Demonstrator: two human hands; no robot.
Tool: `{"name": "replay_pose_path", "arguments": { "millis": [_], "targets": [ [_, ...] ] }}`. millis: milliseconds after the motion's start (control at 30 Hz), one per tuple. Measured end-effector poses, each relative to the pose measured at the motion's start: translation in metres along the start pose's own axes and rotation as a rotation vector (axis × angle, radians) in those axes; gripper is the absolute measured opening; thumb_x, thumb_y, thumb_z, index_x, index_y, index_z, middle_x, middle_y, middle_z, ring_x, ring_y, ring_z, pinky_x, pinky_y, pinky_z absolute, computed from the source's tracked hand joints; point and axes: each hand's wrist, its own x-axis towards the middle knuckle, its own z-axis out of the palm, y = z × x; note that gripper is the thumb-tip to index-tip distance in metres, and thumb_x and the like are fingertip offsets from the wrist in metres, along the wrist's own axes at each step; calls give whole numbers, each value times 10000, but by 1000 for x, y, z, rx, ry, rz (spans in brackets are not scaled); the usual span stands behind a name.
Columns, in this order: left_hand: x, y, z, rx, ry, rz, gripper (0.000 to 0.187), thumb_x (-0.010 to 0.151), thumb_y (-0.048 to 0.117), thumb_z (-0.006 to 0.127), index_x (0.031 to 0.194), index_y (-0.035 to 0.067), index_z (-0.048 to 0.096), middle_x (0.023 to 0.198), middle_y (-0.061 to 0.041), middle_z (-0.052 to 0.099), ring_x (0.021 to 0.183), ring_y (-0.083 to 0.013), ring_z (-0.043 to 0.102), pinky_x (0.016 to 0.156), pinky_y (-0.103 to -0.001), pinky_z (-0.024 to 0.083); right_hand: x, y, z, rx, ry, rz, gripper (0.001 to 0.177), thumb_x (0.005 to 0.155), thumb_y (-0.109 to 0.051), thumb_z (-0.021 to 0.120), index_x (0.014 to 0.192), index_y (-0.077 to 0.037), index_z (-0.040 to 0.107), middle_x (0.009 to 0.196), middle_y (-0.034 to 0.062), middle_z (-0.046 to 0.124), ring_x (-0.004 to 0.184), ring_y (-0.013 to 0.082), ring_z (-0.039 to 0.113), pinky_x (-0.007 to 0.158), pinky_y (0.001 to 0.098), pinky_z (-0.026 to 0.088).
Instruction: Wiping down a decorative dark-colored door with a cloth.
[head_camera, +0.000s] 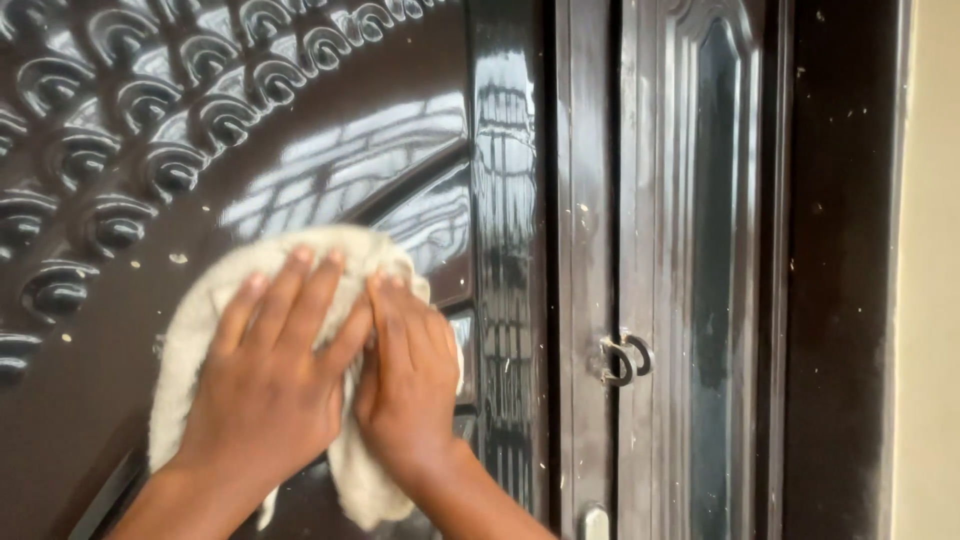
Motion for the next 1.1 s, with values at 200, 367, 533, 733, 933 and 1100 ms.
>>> {"name": "replay_pose_path", "arguments": {
  "millis": [200, 367, 533, 733, 933, 1100],
  "targets": [
    [36, -11, 8, 113, -141, 117, 513, 869, 235, 580, 1369, 119, 593, 1529, -198, 478, 1476, -353, 396, 1185, -537, 298, 39, 47, -6, -70, -126, -297, 439, 955, -4, 568, 1391, 41, 530, 1296, 230, 654, 1257, 381, 627, 1125, 469, 507],
    [117, -27, 36, 220, -4, 159, 563, 927, 332, 585, 1457, 143, 571, 1577, -215, 440, 1504, -338, 362, 1197, -512, 276, 112, 113, 14, -97, -99, -350, 516, 1043, -22, 590, 1536, -47, 443, 1230, 130, 675, 1181, 300, 644, 1037, 391, 540],
    [192, -43, 82, 102, 159, 153, 545, 950, 289, 643, 1457, 96, 596, 1535, -256, 477, 1476, -369, 386, 1186, -527, 270, 178, 163, 32, -139, -8, -331, 545, 1031, -13, 593, 1552, -72, 443, 1120, 79, 680, 1062, 270, 638, 949, 381, 539],
    [205, -34, 89, -14, 225, 141, 445, 992, 174, 660, 1426, 85, 628, 1451, -233, 547, 1421, -367, 456, 1176, -535, 297, 177, 174, 44, -119, 163, -230, 503, 1050, 10, 574, 1518, -161, 507, 1128, 30, 702, 1037, 223, 671, 931, 341, 562],
    [186, -21, 98, -31, 266, 130, 419, 1016, 123, 613, 1434, 110, 640, 1465, -232, 542, 1444, -386, 451, 1201, -528, 288, 154, 150, 46, -156, 301, -79, 356, 1087, -63, 560, 1425, -172, 570, 1205, 52, 721, 1057, 246, 725, 921, 360, 585],
    [156, 3, 88, 45, 202, 73, 464, 1011, 114, 563, 1469, 151, 622, 1546, -232, 510, 1505, -381, 392, 1230, -526, 261, 121, 130, 31, -158, 236, 70, 341, 1065, -70, 515, 1391, -124, 598, 1159, 65, 734, 992, 241, 747, 872, 366, 595]
  ]
}}
